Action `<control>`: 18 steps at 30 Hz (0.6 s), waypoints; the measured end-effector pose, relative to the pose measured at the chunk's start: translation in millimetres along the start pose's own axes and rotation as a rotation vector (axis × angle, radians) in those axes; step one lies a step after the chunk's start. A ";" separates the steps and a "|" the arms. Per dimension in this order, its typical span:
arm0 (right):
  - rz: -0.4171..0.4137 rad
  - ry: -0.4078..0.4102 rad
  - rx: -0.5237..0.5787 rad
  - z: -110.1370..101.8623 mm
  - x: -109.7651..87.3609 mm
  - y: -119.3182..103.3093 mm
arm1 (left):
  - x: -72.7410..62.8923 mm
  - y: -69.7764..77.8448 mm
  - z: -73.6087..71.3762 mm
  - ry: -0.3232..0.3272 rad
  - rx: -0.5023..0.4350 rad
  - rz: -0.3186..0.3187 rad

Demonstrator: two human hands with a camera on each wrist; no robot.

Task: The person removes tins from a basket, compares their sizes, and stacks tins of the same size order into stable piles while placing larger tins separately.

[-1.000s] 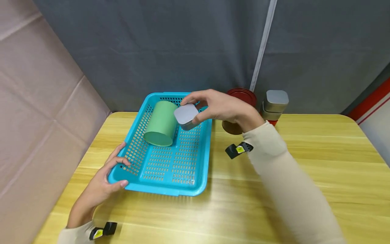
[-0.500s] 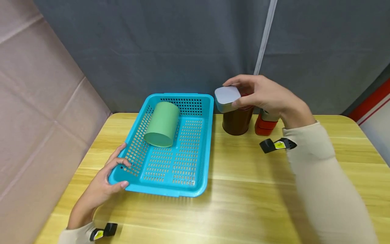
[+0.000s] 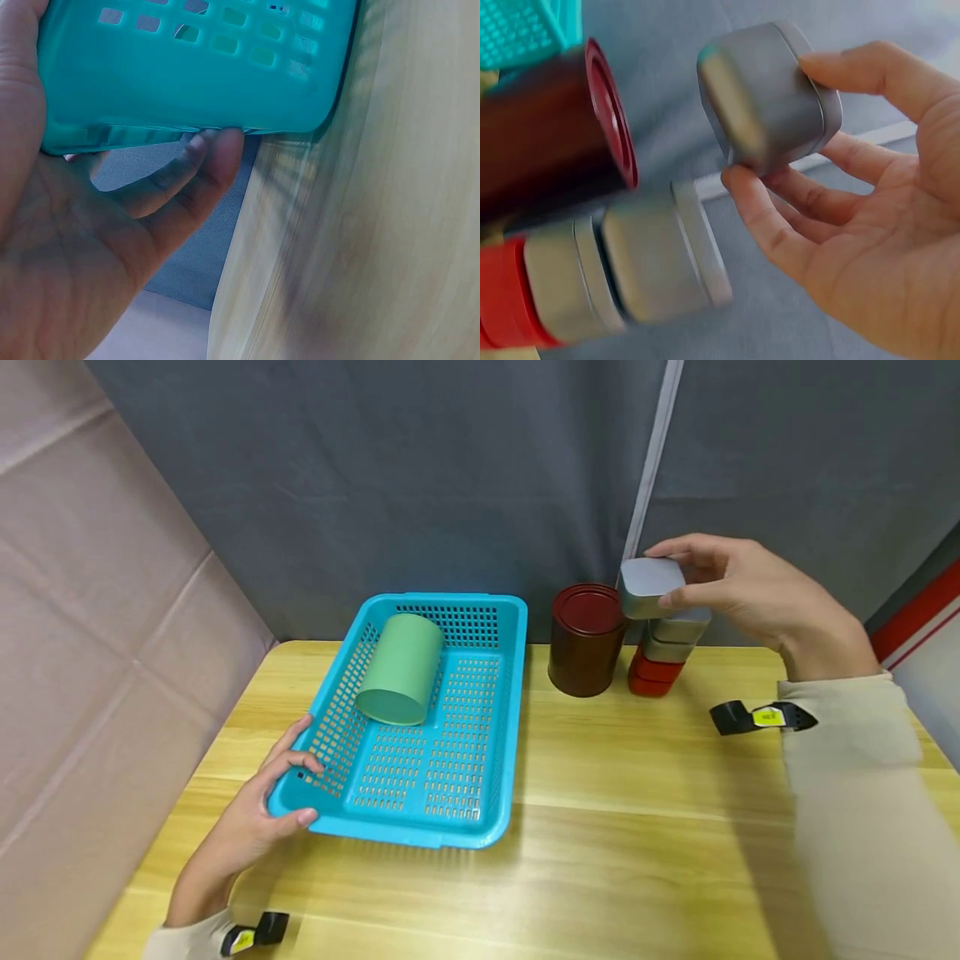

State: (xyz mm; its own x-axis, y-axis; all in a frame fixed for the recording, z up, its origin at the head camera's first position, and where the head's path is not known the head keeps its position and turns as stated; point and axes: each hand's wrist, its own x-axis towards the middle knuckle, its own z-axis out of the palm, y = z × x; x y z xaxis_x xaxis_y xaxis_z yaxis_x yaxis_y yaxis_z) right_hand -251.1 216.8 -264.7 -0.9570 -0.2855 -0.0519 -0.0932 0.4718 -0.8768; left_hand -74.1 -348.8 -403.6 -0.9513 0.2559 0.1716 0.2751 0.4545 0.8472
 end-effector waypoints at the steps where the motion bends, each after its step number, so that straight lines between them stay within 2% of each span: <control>1: 0.005 0.010 0.002 -2.7 -0.3 3.3 | 0.0 0.0 -0.2 -0.001 0.000 -0.002; 11: 0.038 0.081 0.049 -20.5 -4.8 20.5 | -0.7 2.6 -0.3 0.000 0.013 -0.030; 18: 0.056 0.088 0.071 -27.6 -7.6 26.7 | 0.1 2.1 -1.0 0.002 0.018 -0.009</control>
State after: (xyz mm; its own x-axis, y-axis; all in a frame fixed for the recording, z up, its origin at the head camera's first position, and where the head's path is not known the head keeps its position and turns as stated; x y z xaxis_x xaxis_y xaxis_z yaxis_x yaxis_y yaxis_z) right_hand -254.0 254.6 -274.5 -0.9808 -0.1849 -0.0620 -0.0227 0.4237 -0.9055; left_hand -73.8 -348.7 -401.3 -0.9540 0.2503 0.1649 0.2690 0.4719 0.8396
